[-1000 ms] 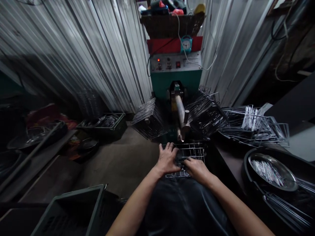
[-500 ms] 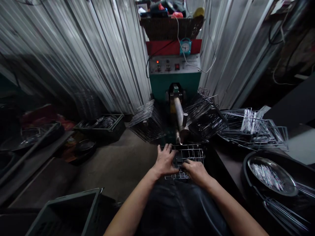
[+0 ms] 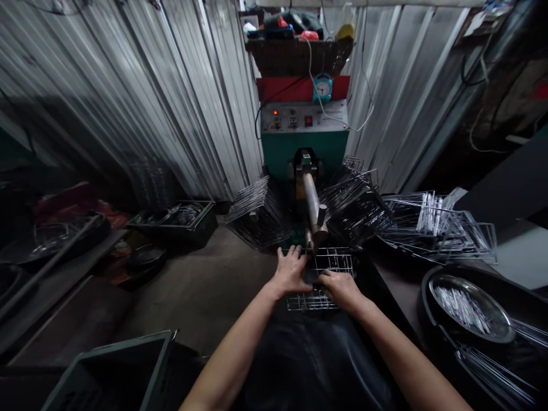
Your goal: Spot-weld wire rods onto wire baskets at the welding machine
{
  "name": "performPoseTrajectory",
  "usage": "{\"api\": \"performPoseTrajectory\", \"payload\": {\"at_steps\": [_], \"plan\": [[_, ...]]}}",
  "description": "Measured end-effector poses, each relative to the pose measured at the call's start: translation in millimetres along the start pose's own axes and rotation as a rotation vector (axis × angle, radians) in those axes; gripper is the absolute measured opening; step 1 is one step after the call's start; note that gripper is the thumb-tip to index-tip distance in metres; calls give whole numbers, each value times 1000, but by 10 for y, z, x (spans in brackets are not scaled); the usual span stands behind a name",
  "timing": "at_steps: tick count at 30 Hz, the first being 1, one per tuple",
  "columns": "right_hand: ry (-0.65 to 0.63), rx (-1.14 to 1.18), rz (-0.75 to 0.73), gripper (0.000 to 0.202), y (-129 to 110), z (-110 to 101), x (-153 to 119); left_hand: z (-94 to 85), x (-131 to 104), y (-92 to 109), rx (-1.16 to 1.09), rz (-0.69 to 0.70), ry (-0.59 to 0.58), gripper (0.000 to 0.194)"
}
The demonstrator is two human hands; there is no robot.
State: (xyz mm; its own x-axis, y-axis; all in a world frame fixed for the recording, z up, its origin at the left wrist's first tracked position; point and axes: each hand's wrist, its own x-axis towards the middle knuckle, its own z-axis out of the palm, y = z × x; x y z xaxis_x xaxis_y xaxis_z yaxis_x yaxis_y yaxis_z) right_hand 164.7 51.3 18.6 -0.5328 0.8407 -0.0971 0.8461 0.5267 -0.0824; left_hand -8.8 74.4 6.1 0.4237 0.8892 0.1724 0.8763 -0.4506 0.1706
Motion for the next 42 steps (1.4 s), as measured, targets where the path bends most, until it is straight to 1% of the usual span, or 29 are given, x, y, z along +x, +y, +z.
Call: {"api": "performPoseTrajectory", "payload": {"at_steps": [3,6,12,15,17,20,23,29,33,37,39,42], "plan": [[-11,-7,-19,21,7,43,-27,12,-56,32,11,-10,11,74],[4,-32,-15,21,5,38,-15,-17,-65,46,4,-32,20,73],[2,-47,-21,22,8,-88,53,-73,24,4,-20,-44,2,76],[9,-24,-17,24,3,-127,50,-76,51,-15,-48,-45,-14,73],[18,-23,2,25,-9,-111,29,-74,50,-15,-65,-47,-17,70],[40,-41,23,27,-19,-47,6,-67,56,-12,-56,-55,-16,72],[80,-45,29,28,6,-1,56,-64,127,-39,-24,-63,-2,73],[171,-2,85,27,79,15,263,-75,331,-144,-32,-102,-4,70],[237,47,97,28,100,82,199,-59,330,-144,-35,-109,5,72],[333,85,181,30,180,140,98,-40,352,-130,-12,-103,29,75],[369,84,214,30,236,158,121,-39,409,-148,-8,-112,21,74],[433,75,233,30,304,184,245,-48,517,-220,-34,-129,5,72]]}}
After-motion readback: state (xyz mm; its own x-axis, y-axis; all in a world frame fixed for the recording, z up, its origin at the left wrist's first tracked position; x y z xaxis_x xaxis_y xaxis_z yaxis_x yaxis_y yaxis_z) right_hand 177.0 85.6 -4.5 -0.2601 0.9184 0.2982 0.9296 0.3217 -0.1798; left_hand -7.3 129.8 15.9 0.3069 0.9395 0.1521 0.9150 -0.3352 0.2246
